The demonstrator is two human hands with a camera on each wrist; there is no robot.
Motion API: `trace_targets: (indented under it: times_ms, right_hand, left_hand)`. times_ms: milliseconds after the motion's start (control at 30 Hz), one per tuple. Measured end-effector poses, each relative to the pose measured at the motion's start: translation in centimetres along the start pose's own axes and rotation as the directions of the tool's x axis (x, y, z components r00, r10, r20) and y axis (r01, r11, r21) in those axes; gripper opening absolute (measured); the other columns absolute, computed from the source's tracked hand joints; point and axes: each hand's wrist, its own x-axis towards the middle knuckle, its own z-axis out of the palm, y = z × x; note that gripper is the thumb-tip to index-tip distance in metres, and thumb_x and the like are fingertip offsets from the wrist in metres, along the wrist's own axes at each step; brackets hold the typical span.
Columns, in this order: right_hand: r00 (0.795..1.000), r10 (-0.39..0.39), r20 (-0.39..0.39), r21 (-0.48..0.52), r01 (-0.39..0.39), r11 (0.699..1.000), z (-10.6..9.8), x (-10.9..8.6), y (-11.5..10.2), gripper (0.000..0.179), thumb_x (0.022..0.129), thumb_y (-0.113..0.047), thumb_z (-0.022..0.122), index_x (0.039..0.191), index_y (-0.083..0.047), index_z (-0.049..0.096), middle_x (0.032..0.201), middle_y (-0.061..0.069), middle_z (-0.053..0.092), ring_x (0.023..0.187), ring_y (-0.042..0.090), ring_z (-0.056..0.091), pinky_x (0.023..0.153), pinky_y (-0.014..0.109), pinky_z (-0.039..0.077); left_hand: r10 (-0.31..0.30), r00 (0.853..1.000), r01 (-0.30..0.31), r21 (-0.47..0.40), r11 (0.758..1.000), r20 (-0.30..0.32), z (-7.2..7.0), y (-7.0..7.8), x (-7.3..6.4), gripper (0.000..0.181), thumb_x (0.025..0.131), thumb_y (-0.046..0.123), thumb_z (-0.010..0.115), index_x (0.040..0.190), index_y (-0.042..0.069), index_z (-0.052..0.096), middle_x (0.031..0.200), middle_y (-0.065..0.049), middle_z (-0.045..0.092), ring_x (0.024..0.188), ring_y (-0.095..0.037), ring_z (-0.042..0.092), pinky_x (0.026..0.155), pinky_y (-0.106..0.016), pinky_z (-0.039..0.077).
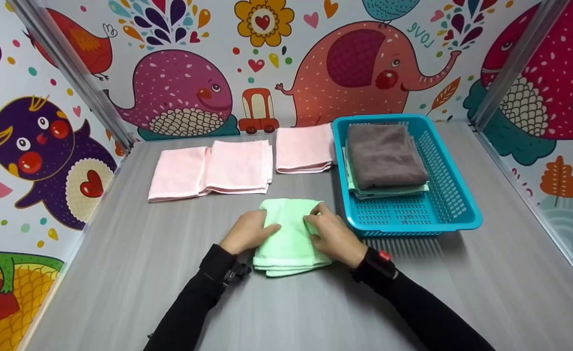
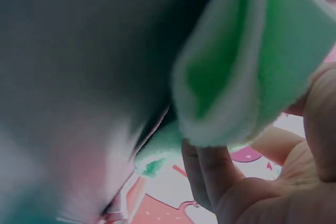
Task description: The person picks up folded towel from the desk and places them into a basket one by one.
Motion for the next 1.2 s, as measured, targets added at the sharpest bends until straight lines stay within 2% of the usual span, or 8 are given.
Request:
trace_targets:
  times_ms: [133,300,600,700,867,967,1100,1200]
  right_hand:
    - [0.996,-0.07,-0.063,-0.027,0.068,0.997,0.0,-0.2,-0.7,0.038,0.081,0.01,0.073,0.118,0.001,0.073,0.114,0.018,0.059,0.092,0.031,0.068,0.079,0.044,0.059]
    - [0.984,-0.141,-0.113,-0.042,0.137,0.99,0.1,-0.4,-1.0,0.039,0.082,0.01,0.074,0.119,0.0,0.073,0.116,0.016,0.06,0.095,0.032,0.07,0.083,0.045,0.06]
    - [0.985,-0.147,-0.094,-0.072,0.141,0.987,0.5,-0.3,-0.6,0.035,0.079,0.01,0.074,0.112,0.0,0.075,0.112,0.017,0.062,0.092,0.032,0.069,0.08,0.044,0.059]
    - [0.984,-0.147,-0.103,-0.072,0.14,0.987,0.0,-0.2,-0.9,0.035,0.08,0.011,0.074,0.113,0.0,0.074,0.113,0.017,0.062,0.091,0.031,0.069,0.079,0.044,0.059]
    - [0.981,-0.15,-0.122,-0.04,0.146,0.988,-2.1,0.1,-2.2,0.037,0.082,0.009,0.073,0.118,0.0,0.074,0.117,0.016,0.063,0.097,0.03,0.069,0.081,0.041,0.06]
    - [0.975,-0.153,-0.164,-0.002,0.155,0.988,-4.1,0.5,-3.0,0.04,0.082,0.01,0.072,0.121,0.0,0.074,0.119,0.017,0.063,0.098,0.03,0.069,0.08,0.039,0.061]
    - [0.96,-0.144,-0.242,0.032,0.156,0.987,-6.9,1.0,-3.2,0.038,0.083,0.01,0.072,0.12,0.0,0.075,0.119,0.017,0.063,0.098,0.03,0.068,0.08,0.04,0.06]
    - [0.958,-0.125,-0.258,0.04,0.14,0.989,-8.4,1.3,-2.9,0.034,0.087,0.007,0.073,0.12,0.0,0.075,0.12,0.018,0.063,0.103,0.031,0.067,0.086,0.042,0.059]
  left_hand:
    - [-0.036,0.999,0.036,-0.004,0.999,0.008,-1.0,0.2,-0.3,0.032,0.099,0.033,0.068,0.086,0.006,0.056,0.073,0.0,0.044,0.068,-0.019,0.047,0.064,-0.035,0.042]
    - [-0.043,0.999,0.043,0.017,0.999,0.004,-1.7,0.2,-0.6,0.031,0.098,0.032,0.069,0.086,0.006,0.057,0.072,0.0,0.044,0.067,-0.019,0.047,0.064,-0.035,0.042]
    - [-0.043,0.999,0.043,0.023,0.999,0.032,-1.1,0.1,-0.3,0.031,0.099,0.032,0.068,0.087,0.006,0.058,0.073,0.0,0.045,0.068,-0.018,0.047,0.063,-0.033,0.041]
    - [-0.043,0.999,0.043,0.016,0.999,0.025,-1.4,0.3,-0.4,0.032,0.099,0.032,0.068,0.085,0.006,0.056,0.072,0.0,0.042,0.067,-0.018,0.046,0.063,-0.033,0.04]
    - [-0.045,0.999,0.045,-0.01,0.999,-0.016,-3.2,0.9,-1.0,0.031,0.1,0.033,0.067,0.088,0.007,0.055,0.073,0.001,0.043,0.067,-0.018,0.047,0.064,-0.034,0.042]
    - [-0.026,0.997,0.023,-0.042,0.999,-0.073,-4.4,1.6,-1.1,0.029,0.099,0.033,0.068,0.094,0.006,0.059,0.075,0.0,0.047,0.069,-0.018,0.051,0.066,-0.036,0.046]
    - [0.011,0.989,-0.022,-0.07,0.997,-0.146,-5.9,3.1,-0.6,0.03,0.1,0.034,0.067,0.098,0.005,0.063,0.076,-0.002,0.054,0.07,-0.019,0.055,0.067,-0.037,0.049]
    - [0.008,0.986,-0.023,-0.083,0.996,-0.169,-6.7,4.3,0.0,0.031,0.101,0.037,0.065,0.101,0.005,0.064,0.078,-0.004,0.059,0.071,-0.02,0.058,0.067,-0.036,0.05]
